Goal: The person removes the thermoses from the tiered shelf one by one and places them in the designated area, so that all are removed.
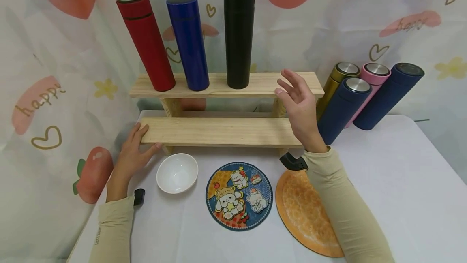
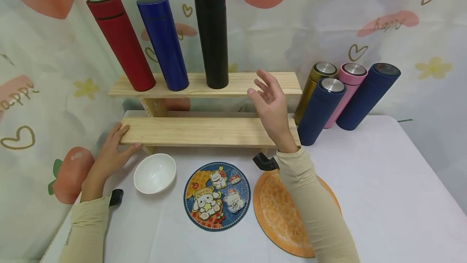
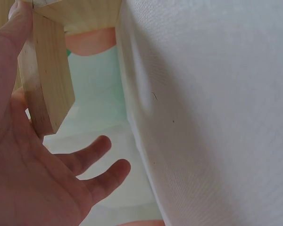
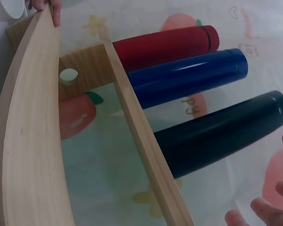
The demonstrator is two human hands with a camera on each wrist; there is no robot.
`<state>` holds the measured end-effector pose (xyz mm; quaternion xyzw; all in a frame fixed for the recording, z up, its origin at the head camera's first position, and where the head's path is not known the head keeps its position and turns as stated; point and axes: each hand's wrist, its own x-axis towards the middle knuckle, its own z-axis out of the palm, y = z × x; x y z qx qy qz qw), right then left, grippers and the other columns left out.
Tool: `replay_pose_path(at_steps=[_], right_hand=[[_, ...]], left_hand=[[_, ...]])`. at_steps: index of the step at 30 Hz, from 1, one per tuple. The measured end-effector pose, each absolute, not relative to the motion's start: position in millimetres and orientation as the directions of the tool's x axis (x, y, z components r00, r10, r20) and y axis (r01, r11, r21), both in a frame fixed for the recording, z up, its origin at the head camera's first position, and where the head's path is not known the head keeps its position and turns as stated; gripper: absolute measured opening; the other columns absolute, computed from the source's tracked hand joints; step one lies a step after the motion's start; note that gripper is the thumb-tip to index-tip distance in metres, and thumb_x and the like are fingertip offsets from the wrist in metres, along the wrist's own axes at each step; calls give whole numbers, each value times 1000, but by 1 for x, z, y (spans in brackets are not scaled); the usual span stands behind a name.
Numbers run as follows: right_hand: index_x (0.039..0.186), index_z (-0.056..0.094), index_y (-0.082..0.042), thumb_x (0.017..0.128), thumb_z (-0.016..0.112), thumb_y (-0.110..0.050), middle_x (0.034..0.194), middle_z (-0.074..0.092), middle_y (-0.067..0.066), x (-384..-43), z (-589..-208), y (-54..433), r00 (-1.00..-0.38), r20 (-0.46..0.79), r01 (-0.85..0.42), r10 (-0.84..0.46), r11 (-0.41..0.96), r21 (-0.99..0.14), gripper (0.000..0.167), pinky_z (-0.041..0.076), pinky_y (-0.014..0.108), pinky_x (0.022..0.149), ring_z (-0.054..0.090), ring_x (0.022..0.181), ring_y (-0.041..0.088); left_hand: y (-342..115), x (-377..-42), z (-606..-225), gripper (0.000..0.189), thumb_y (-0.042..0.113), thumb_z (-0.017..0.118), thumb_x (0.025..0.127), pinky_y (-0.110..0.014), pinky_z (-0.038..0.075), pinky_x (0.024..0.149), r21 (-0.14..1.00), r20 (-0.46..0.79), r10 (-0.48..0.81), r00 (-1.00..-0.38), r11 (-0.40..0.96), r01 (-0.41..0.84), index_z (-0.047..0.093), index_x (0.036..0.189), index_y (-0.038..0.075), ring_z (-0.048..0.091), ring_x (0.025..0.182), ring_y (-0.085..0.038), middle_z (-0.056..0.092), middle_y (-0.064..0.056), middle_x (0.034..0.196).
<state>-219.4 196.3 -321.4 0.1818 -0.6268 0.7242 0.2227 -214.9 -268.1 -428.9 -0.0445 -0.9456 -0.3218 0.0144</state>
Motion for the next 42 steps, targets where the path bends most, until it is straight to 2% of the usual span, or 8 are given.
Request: replay_pose_path(at_steps=[5,16,25,31,36,42], right_hand=[[160,41,5,102,64,-4,159,48,13,-226,-319,190,-854,515,-519,72,-82,-851,62,45,36,116,49,145,33],[164,38,-3,101,69,-13,164,43,12,-236,-307,175,-895,441,-444,67,-40,-895,71,39,43,121,45,147,32],[166,37,-14,97,76,-25,165,40,9,-247,-288,154,-934,350,-351,72,1,-936,80,41,49,119,43,147,29],[165,36,-14,96,79,-29,161,40,9,-256,-274,140,-945,316,-316,85,16,-949,83,43,45,117,44,146,29],[161,36,-11,92,83,-28,155,42,14,-265,-267,129,-945,299,-300,131,14,-954,85,47,41,109,46,140,32],[156,34,-6,92,85,-29,151,41,17,-277,-261,118,-941,301,-295,154,64,-954,85,48,38,103,46,130,27]], left_hand=[[-267,-214,-429,94,52,70,102,-81,19,116,610,52,81,-995,787,96,22,171,9,12,156,-58,3,-17,179],[-268,-213,-428,95,54,69,102,-82,19,115,608,59,83,-995,788,102,22,171,9,12,156,-58,4,-17,179],[-269,-214,-429,96,57,68,102,-83,19,115,602,44,79,-996,794,90,21,172,10,12,156,-58,3,-16,179],[-268,-214,-428,97,58,68,102,-83,19,114,602,47,80,-996,793,92,21,172,10,12,156,-58,3,-17,179],[-268,-215,-427,95,54,69,102,-81,18,116,608,51,86,-995,788,100,21,171,10,12,157,-57,3,-17,179],[-269,-215,-428,94,53,70,102,-79,19,117,610,58,85,-995,786,102,22,171,10,13,157,-57,4,-16,179]])
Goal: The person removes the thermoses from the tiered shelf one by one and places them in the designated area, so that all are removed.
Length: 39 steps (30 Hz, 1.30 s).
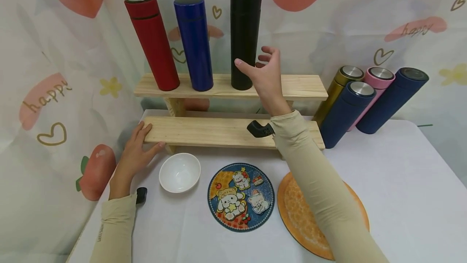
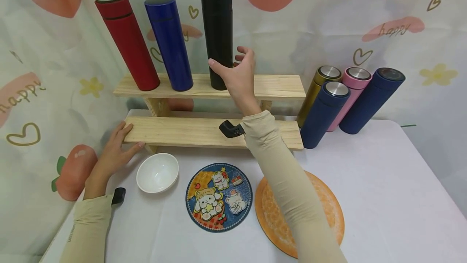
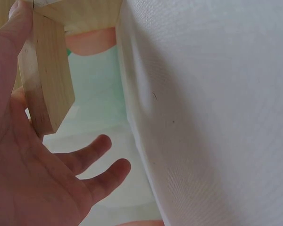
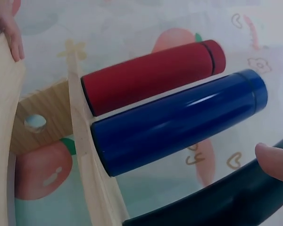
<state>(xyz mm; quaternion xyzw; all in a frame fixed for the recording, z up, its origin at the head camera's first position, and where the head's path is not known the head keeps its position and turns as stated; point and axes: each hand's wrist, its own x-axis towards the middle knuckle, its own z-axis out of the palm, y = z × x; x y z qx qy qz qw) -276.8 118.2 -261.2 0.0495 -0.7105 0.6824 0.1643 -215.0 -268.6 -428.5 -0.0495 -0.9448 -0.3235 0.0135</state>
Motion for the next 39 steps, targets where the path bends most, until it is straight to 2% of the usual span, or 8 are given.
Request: replay_pose_path(at_steps=[4,11,19,29,34,39], right_hand=[[153,35,-4,91,86,-29,146,42,12,-286,-258,115,-939,292,-282,182,81,-956,85,48,34,101,44,127,22],[144,37,-6,87,89,-34,140,37,13,-303,-257,112,-937,273,-248,219,137,-959,82,41,29,91,37,124,22],[144,37,-8,83,92,-35,146,36,7,-317,-257,108,-938,291,-261,188,170,-950,87,44,25,101,42,126,14],[131,40,-8,78,96,-28,139,44,7,-326,-255,108,-917,336,-308,213,155,-939,79,44,22,99,49,122,15],[132,41,-7,79,94,-25,135,49,7,-322,-255,107,-910,362,-338,201,145,-930,77,45,25,100,52,121,17],[138,39,-7,81,93,-24,139,49,8,-314,-257,108,-916,362,-350,173,96,-932,80,46,31,104,53,125,20]], left_hand=[[-267,-214,-427,95,55,69,102,-80,19,117,614,56,80,-995,783,98,22,171,10,13,157,-56,3,-16,179],[-265,-214,-425,96,56,68,102,-81,19,116,616,44,85,-995,782,94,21,172,11,12,157,-56,2,-15,179],[-263,-213,-424,95,54,69,102,-81,19,116,620,33,83,-996,780,85,21,172,11,12,157,-56,3,-16,179],[-260,-214,-425,95,54,70,102,-79,18,118,626,35,78,-996,776,82,21,172,11,11,158,-55,1,-14,179],[-262,-214,-425,96,55,70,102,-79,18,118,619,36,78,-996,781,84,21,172,11,11,158,-54,1,-15,179],[-266,-213,-425,96,54,70,102,-79,18,118,616,38,71,-997,784,80,21,172,11,11,158,-54,2,-15,179]])
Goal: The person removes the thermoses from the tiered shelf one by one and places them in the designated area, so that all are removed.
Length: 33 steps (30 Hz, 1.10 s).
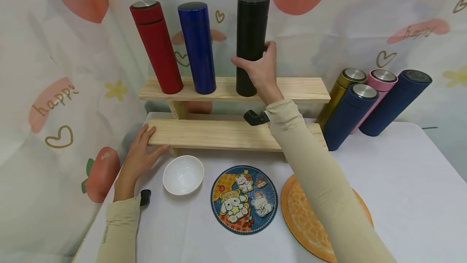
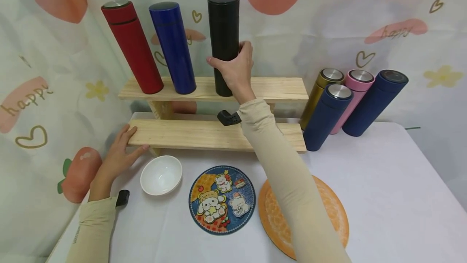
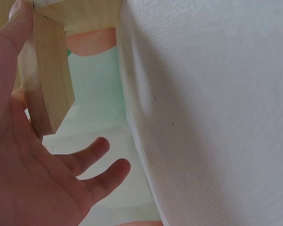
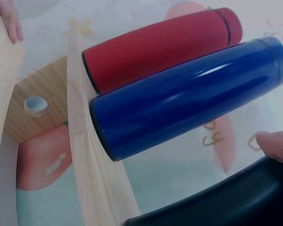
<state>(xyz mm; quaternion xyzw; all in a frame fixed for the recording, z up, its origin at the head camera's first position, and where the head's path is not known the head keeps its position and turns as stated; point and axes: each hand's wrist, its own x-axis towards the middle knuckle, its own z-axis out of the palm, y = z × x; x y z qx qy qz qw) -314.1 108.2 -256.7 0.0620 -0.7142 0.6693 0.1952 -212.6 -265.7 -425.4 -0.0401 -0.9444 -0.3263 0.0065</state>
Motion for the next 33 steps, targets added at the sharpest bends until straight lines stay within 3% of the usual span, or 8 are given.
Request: replay_pose_path(at_steps=[8,17,33], right_hand=[[139,38,-9,82,91,-21,142,48,10,-293,-259,118,-918,369,-369,146,25,-929,78,47,41,107,53,128,24],[139,38,-11,81,92,-25,141,51,10,-267,-262,133,-917,382,-377,115,66,-924,80,49,50,106,57,125,29],[143,41,-12,84,90,-15,141,51,10,-228,-272,161,-898,408,-405,162,53,-913,76,48,51,107,54,127,30]], left_hand=[[-265,-211,-423,96,53,69,102,-80,18,117,614,29,77,-997,785,78,20,172,10,10,158,-55,0,-16,179],[-264,-212,-423,96,53,70,102,-80,18,117,605,27,76,-997,793,77,20,171,9,10,157,-56,0,-17,179],[-265,-211,-423,93,50,70,103,-79,19,117,607,53,88,-995,788,102,23,170,7,12,156,-59,4,-20,178]])
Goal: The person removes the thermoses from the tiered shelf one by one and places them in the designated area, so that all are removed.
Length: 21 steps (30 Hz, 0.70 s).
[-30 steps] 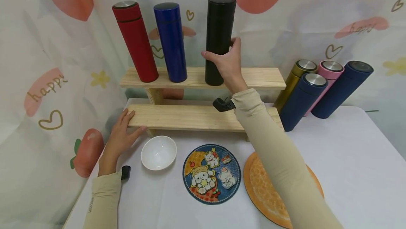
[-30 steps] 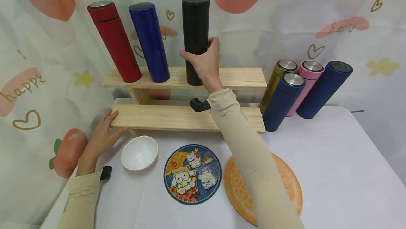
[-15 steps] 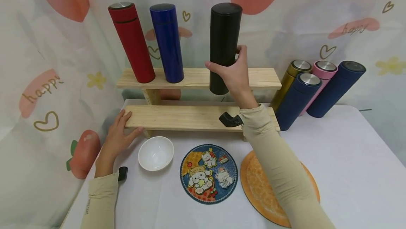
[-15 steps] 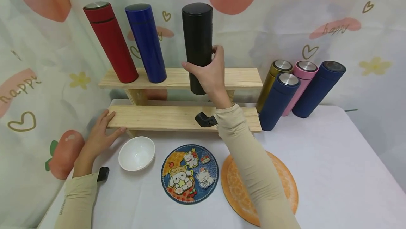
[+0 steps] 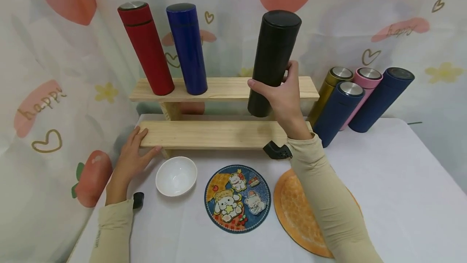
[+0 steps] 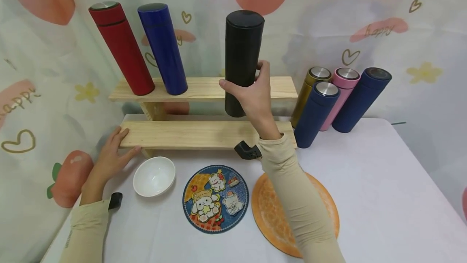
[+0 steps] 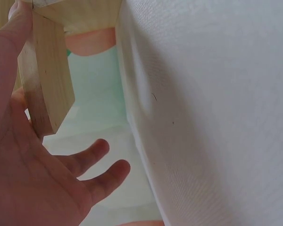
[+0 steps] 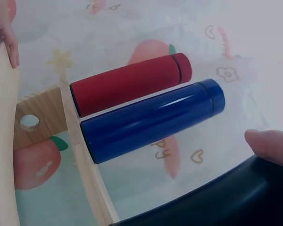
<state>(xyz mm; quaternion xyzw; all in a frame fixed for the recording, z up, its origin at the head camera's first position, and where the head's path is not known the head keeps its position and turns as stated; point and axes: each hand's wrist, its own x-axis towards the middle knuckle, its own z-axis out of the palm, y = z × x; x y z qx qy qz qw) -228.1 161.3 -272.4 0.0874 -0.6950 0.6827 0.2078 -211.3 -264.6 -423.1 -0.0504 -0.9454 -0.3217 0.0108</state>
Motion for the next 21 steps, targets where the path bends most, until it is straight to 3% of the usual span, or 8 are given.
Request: replay_pose_path(at_steps=[12,21], right_hand=[[155,36,-10,87,83,0,149,46,9,-203,-286,185,-897,394,-403,200,-4,-915,83,42,58,114,49,135,29],[157,37,-12,86,84,4,149,47,7,-186,-301,200,-899,378,-386,222,6,-922,86,41,55,115,48,136,27]], left_hand=[[-265,-211,-424,93,49,71,102,-80,20,116,605,65,88,-994,788,109,24,170,7,14,155,-60,5,-19,178],[-265,-210,-423,92,49,71,102,-80,20,116,610,69,89,-994,784,113,24,170,6,14,156,-58,5,-19,178]])
